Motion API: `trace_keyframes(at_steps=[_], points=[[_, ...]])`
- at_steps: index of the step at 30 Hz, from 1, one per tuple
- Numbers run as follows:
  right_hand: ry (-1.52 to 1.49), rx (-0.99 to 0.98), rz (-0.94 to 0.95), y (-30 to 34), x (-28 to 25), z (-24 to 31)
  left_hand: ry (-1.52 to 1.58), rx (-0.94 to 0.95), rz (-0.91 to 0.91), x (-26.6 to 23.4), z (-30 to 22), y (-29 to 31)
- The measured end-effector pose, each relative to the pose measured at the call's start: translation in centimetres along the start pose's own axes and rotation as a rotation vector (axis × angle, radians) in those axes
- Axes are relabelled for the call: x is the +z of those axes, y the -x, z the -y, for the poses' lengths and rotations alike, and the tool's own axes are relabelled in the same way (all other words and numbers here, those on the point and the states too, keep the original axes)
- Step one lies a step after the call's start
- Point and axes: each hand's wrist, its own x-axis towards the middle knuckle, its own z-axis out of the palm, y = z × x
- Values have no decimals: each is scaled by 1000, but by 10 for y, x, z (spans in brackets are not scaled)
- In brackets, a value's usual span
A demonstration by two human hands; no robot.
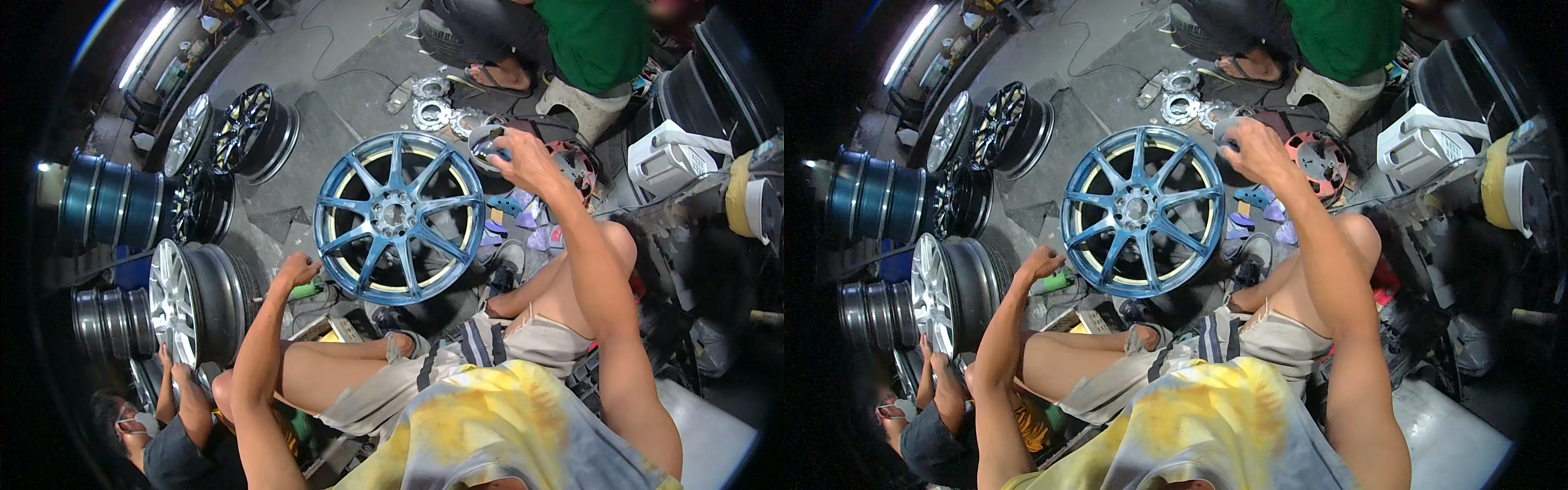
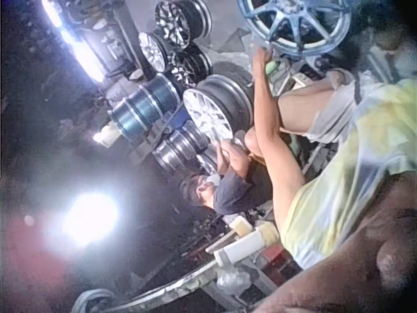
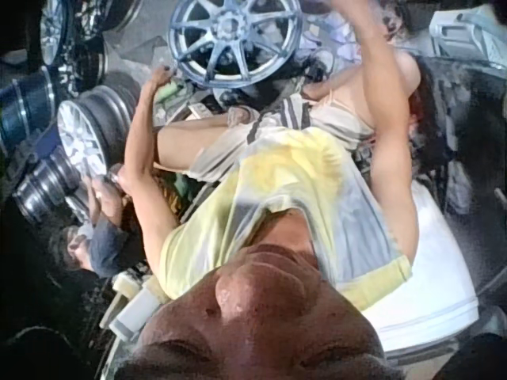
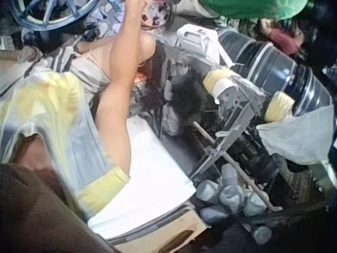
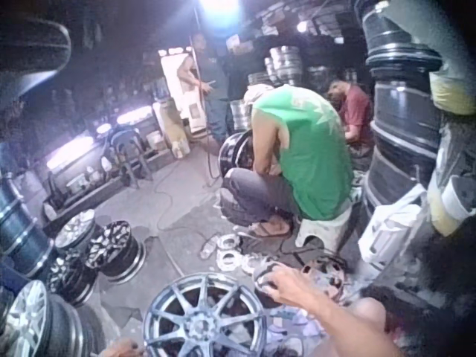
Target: The person scrubs a blue car wheel rim with a small brush and cleaning solution while sitting on the floor. They rotate the rim to access different spokes and the inner barrel, repeatedly applying the brush to remove grime.
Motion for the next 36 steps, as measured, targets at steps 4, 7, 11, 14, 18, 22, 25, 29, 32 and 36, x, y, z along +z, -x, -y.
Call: trace_keyframes(at_steps=[4,7,11,14,18,22,25,29,32,36], points=[[26,12,161,1,34,9,113,-61,74,42,11,12],[40,17,265,2,51,11,429,-108,180,59,8,24],[31,15,340,-4,78,10,767,-178,344,66,-6,35],[-37,-12,326,-4,107,9,986,-230,382,73,-22,40],[-195,-72,310,10,149,15,1235,-328,303,93,-43,41],[-305,3,254,17,169,21,1318,-350,220,111,-50,29],[-320,107,289,22,165,27,1274,-410,74,107,-42,12],[-410,261,384,48,159,50,1075,-252,-336,51,-21,-16],[-613,203,463,59,157,72,921,149,-586,-22,-10,-25],[-488,-20,452,16,120,76,979,394,-561,-90,-30,-19]])
